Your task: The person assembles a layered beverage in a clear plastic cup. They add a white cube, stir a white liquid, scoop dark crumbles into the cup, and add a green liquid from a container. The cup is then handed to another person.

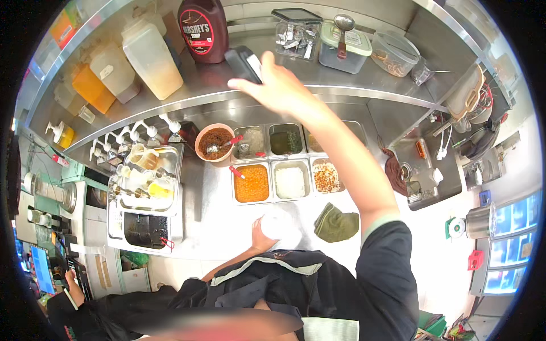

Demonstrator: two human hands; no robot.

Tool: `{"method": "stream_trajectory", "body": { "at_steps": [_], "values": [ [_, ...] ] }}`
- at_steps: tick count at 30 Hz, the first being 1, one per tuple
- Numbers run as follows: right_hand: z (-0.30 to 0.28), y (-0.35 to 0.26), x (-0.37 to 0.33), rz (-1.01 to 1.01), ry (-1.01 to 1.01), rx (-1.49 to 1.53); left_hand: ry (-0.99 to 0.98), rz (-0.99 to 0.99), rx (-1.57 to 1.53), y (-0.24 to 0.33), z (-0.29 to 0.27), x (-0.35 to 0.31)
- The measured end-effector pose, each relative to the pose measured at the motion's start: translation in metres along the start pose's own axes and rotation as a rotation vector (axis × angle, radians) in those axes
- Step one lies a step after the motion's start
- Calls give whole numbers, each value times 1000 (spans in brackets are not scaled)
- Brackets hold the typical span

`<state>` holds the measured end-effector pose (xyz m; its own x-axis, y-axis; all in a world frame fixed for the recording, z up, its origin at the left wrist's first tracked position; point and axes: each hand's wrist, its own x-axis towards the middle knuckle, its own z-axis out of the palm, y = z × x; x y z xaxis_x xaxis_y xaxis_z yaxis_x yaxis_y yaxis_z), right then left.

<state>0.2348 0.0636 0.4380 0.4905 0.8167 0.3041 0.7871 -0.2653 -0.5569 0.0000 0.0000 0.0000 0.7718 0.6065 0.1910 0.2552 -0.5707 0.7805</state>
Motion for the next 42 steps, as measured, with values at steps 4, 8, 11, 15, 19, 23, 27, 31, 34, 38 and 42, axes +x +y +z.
{"method": "stream_trajectory", "body": {
  "at_steps": [4, 8, 11, 15, 19, 23, 27, 31, 34, 38, 42],
  "values": [
    [119, -94, 182, -78, -4, -460, 52, 92, 25, -67, -173, 48],
    [227, -121, 234, -125, 65, -545, 31, 22, 44, -137, -213, 43],
    [227, -121, 229, -135, 154, -550, 48, -2, 88, -138, -229, 37],
    [188, -106, 222, -41, 130, -856, -6, -30, 13, -149, -242, 37],
    [193, -74, 253, 268, 32, -954, -57, 49, -7, -165, -260, 23],
    [210, -68, 263, 324, 32, -1109, -159, -26, 43, -167, -298, 10],
    [202, -60, 259, 357, -67, -1220, -54, -77, 37, -175, -321, -10],
    [198, -53, 231, 49, 35, -1291, -70, -116, 34, -190, -335, -25],
    [194, -85, 195, -43, -39, -1259, -78, -259, -59, -177, -358, -16],
    [177, -91, 155, -156, 148, -1253, -47, -373, -262, -164, -383, 22],
    [209, -154, 41, -273, 151, -801, -25, -295, -852, -93, -416, 79]
  ]
}}
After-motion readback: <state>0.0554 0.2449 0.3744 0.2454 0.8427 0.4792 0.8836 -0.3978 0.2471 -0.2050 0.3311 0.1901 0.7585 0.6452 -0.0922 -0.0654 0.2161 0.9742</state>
